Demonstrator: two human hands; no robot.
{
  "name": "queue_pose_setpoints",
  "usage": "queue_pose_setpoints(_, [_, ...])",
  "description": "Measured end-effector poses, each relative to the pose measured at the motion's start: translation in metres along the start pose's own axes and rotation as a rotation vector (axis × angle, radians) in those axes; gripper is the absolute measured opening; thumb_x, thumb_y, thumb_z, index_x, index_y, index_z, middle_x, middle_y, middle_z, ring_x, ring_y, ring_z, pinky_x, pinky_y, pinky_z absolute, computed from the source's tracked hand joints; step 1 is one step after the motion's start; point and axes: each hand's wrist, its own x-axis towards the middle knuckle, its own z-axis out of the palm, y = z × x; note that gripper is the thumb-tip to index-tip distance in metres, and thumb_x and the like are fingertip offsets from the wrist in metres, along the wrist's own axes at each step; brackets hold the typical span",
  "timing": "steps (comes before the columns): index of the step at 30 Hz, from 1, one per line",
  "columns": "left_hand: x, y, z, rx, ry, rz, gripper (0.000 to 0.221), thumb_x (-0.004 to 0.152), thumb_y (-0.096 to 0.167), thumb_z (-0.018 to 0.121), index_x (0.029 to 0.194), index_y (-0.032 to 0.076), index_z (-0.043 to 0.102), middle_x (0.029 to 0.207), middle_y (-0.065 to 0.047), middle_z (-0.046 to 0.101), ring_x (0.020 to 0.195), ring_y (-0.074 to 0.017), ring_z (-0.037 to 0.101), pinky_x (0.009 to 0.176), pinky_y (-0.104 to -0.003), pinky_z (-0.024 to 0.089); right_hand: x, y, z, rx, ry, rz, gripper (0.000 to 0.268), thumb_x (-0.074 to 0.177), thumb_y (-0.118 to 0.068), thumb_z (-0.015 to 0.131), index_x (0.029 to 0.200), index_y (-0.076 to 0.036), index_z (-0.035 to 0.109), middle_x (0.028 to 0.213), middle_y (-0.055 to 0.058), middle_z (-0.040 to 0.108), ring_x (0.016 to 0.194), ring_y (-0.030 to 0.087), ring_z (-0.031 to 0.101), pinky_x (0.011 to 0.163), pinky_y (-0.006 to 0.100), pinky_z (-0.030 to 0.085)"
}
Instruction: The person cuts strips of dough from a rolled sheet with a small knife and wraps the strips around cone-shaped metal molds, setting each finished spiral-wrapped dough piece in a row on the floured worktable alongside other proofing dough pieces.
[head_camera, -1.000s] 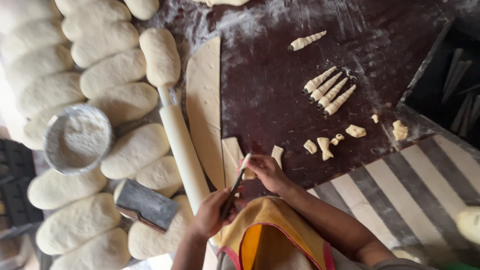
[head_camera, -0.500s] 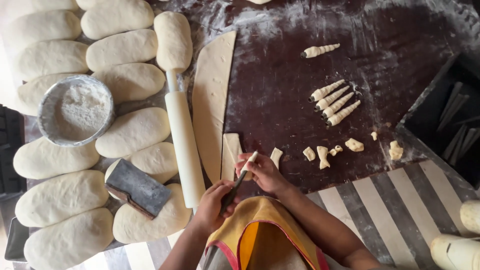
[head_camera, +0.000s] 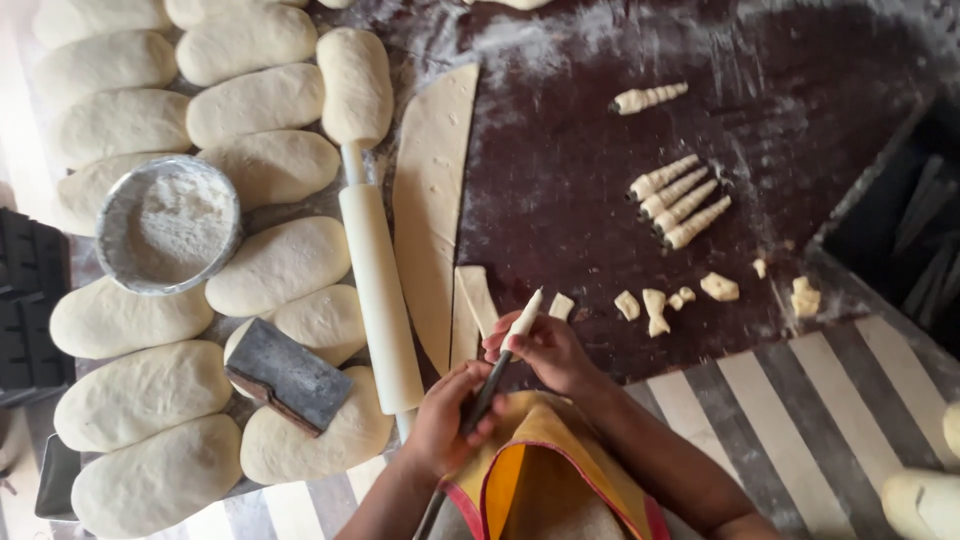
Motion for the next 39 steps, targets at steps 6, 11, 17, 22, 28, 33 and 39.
queue_pose_setpoints(6, [-0.002, 0.010, 0.016, 0.265, 0.059, 0.259, 0.009, 0.097, 0.010, 0.063, 0.104, 0.006, 0.059, 0.078, -0.009, 0.067, 0.061, -0.0140, 0.061, 0.054, -0.025, 0.047, -0.004, -0.024, 0.011, 0.027, -0.014, -0.014, 0.038, 0.098, -0.024, 0.070, 0.125, 0.001, 0.062, 0.115, 0.016, 0.073, 0.110, 0.023, 0.071, 0.101, 0.041, 0.057])
queue_pose_setpoints(11, [0.019, -0.027, -0.020, 0.057, -0.095, 0.104, 0.007, 0.100, 0.006, 0.061, 0.106, 0.002, 0.058, 0.083, -0.007, 0.067, 0.067, -0.0102, 0.057, 0.058, -0.024, 0.045, -0.008, -0.023, 0.010, -0.081, -0.071, -0.206, 0.032, 0.106, -0.023, 0.068, 0.123, 0.003, 0.064, 0.114, 0.016, 0.073, 0.111, 0.024, 0.071, 0.112, 0.042, 0.053])
queue_pose_setpoints(17, [0.013, -0.010, -0.019, -0.359, -0.169, -0.240, 0.016, 0.098, 0.023, 0.055, 0.100, 0.008, 0.059, 0.071, -0.011, 0.068, 0.053, -0.0159, 0.057, 0.043, -0.025, 0.042, -0.010, -0.010, 0.007, -0.108, 0.048, 0.015, 0.028, 0.100, -0.019, 0.067, 0.121, -0.001, 0.063, 0.114, 0.013, 0.074, 0.113, 0.020, 0.070, 0.103, 0.038, 0.055])
queue_pose_setpoints(22, [0.007, 0.013, 0.007, -0.464, 0.014, -0.192, 0.012, 0.100, 0.017, 0.053, 0.103, 0.006, 0.058, 0.088, -0.007, 0.070, 0.075, -0.0160, 0.066, 0.061, -0.026, 0.051, -0.009, 0.003, 0.006, -0.057, -0.002, -0.053, 0.032, 0.101, -0.016, 0.069, 0.128, -0.001, 0.061, 0.119, 0.015, 0.073, 0.118, 0.021, 0.067, 0.105, 0.036, 0.053])
queue_pose_setpoints(28, [0.026, -0.023, -0.018, -0.296, -0.054, 0.040, 0.008, 0.100, 0.003, 0.057, 0.108, 0.003, 0.059, 0.096, -0.007, 0.068, 0.081, -0.0157, 0.065, 0.071, -0.030, 0.056, -0.008, -0.002, 0.003, -0.098, -0.073, -0.151, 0.032, 0.102, -0.015, 0.069, 0.130, -0.001, 0.061, 0.122, 0.015, 0.072, 0.120, 0.021, 0.067, 0.107, 0.037, 0.053])
queue_pose_setpoints(33, [0.037, -0.039, -0.031, -0.358, -0.118, -0.008, 0.015, 0.105, 0.017, 0.053, 0.107, 0.005, 0.061, 0.081, -0.012, 0.066, 0.064, -0.0168, 0.061, 0.056, -0.029, 0.051, -0.010, 0.011, -0.004, -0.059, 0.006, -0.120, 0.032, 0.101, -0.014, 0.070, 0.129, -0.002, 0.060, 0.123, 0.013, 0.071, 0.118, 0.019, 0.066, 0.104, 0.036, 0.053])
queue_pose_setpoints(39, [0.038, -0.038, -0.031, -0.332, -0.084, -0.027, 0.021, 0.106, 0.018, 0.047, 0.110, 0.005, 0.063, 0.081, -0.014, 0.068, 0.062, -0.0184, 0.062, 0.052, -0.028, 0.049, -0.007, 0.021, -0.007, -0.106, 0.019, -0.147, 0.033, 0.101, -0.016, 0.071, 0.129, -0.002, 0.061, 0.123, 0.012, 0.071, 0.117, 0.018, 0.067, 0.103, 0.035, 0.054])
